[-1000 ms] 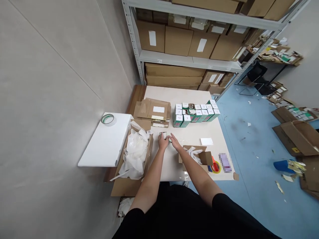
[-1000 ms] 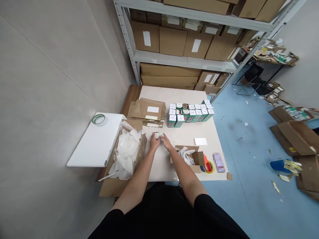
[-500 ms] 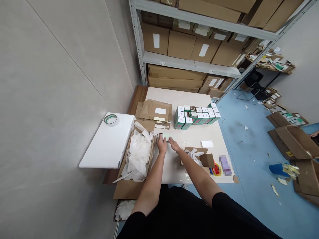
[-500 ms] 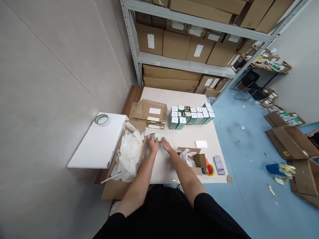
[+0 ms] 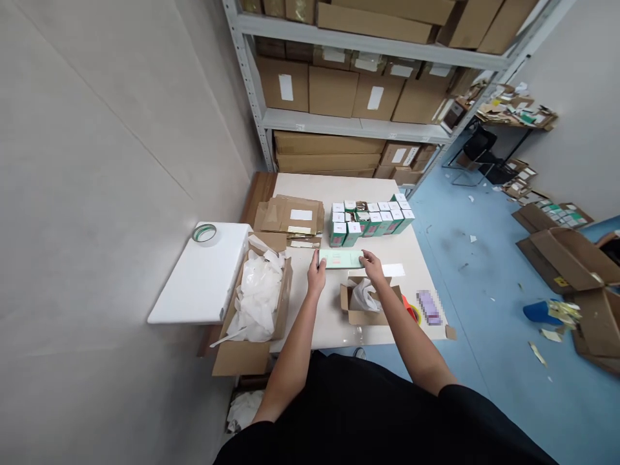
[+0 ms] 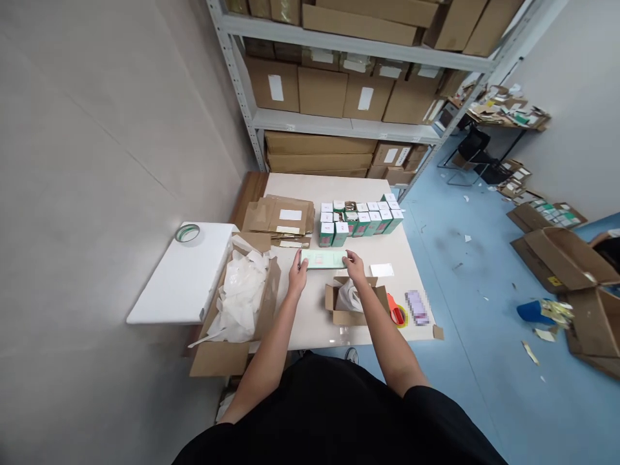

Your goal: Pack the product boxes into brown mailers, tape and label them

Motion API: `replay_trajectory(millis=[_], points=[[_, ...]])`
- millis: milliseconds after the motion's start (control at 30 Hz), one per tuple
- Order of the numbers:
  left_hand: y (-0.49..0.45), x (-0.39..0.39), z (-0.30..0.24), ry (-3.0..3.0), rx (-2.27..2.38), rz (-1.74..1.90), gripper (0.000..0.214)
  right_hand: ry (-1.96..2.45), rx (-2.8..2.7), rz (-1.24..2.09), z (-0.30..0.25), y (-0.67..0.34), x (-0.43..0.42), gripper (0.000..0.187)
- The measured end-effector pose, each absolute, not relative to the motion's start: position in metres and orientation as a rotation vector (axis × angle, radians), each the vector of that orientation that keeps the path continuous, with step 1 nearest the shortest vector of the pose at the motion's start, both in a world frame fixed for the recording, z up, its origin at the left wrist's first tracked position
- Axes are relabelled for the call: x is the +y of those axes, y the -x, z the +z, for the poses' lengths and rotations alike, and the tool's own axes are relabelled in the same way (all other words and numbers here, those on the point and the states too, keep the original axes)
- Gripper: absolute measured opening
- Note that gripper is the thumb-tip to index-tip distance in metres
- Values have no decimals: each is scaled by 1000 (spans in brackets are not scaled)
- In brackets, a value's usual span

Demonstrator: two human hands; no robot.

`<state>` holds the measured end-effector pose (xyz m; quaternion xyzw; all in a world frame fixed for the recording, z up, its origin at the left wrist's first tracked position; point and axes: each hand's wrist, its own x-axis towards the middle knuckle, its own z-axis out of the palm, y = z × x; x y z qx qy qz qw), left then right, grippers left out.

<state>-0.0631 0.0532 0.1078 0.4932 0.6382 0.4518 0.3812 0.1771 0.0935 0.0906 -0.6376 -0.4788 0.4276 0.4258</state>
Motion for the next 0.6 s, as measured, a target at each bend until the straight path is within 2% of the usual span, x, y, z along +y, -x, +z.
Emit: replay_trajectory(millis=[267,600], points=[[-26,-1,89,-1222,1621,932,61,1744,-1130,926,93,-258,3,62],[-62,-34,61,-1508,1827,692,62,1755,-1231,971,96,-300,-31,57]])
